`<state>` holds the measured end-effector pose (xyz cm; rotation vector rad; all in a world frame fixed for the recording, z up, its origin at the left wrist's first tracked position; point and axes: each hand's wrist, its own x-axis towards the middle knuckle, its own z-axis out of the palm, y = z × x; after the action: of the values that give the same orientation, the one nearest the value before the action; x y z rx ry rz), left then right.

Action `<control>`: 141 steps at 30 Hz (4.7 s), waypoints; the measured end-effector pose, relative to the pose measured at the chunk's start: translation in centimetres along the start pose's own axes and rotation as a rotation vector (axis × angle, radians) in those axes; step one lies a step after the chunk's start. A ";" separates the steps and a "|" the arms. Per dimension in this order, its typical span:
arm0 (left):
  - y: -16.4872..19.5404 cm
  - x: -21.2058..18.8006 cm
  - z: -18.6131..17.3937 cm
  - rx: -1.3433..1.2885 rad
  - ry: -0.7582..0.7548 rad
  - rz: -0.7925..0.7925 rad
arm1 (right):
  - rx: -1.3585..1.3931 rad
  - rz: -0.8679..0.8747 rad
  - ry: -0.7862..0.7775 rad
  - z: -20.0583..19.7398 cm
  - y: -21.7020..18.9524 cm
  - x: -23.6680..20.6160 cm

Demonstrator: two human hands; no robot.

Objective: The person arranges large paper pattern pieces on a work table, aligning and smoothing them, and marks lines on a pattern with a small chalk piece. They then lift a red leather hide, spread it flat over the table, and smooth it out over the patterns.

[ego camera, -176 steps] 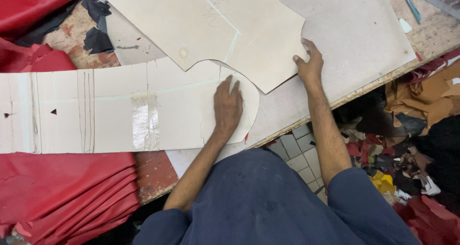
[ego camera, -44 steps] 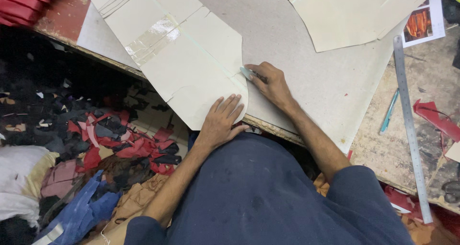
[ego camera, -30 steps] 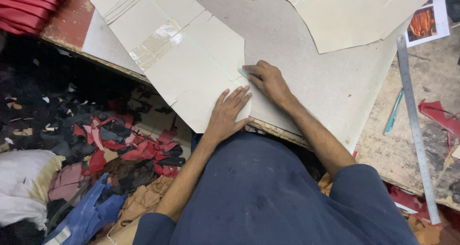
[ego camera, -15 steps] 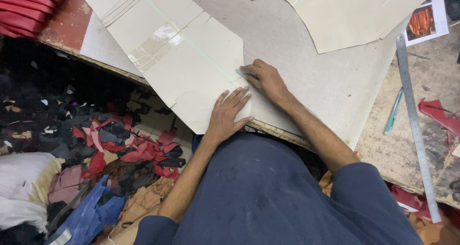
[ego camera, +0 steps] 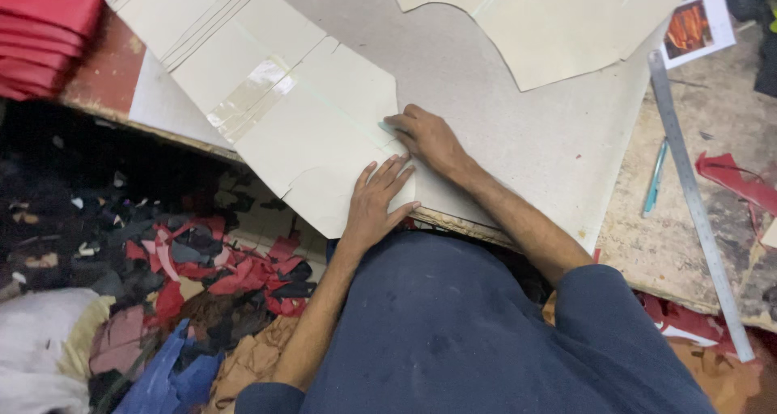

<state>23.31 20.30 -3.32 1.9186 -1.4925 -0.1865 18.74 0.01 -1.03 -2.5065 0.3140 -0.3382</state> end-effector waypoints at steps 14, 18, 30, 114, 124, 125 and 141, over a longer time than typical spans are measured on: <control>2.3 1.5 0.7 0.090 -0.111 0.043 | -0.104 0.528 0.767 -9.6 5.4 -21.2; 2.6 1.6 1.8 0.114 -0.142 0.058 | 0.019 0.614 0.853 -9.8 6.6 -23.6; 3.3 1.5 2.7 0.147 -0.184 0.015 | -0.093 0.669 0.715 -9.2 8.1 -24.0; 23.3 16.9 13.6 -0.486 -0.607 0.074 | 0.205 0.380 1.344 -35.6 24.5 -34.7; 24.4 14.9 18.4 -1.178 0.246 -0.644 | 0.191 0.806 0.581 -21.5 12.3 -31.9; 24.0 14.4 18.2 -1.141 0.301 -0.617 | -0.233 0.666 0.517 -21.8 13.2 -32.2; 26.0 8.7 19.2 -1.489 0.194 -0.618 | -0.807 0.734 0.520 -32.5 26.1 -38.1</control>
<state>-4.30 1.66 0.11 0.9673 -0.2480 -1.0079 -30.92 -26.52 3.32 -2.7338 1.8191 -0.6356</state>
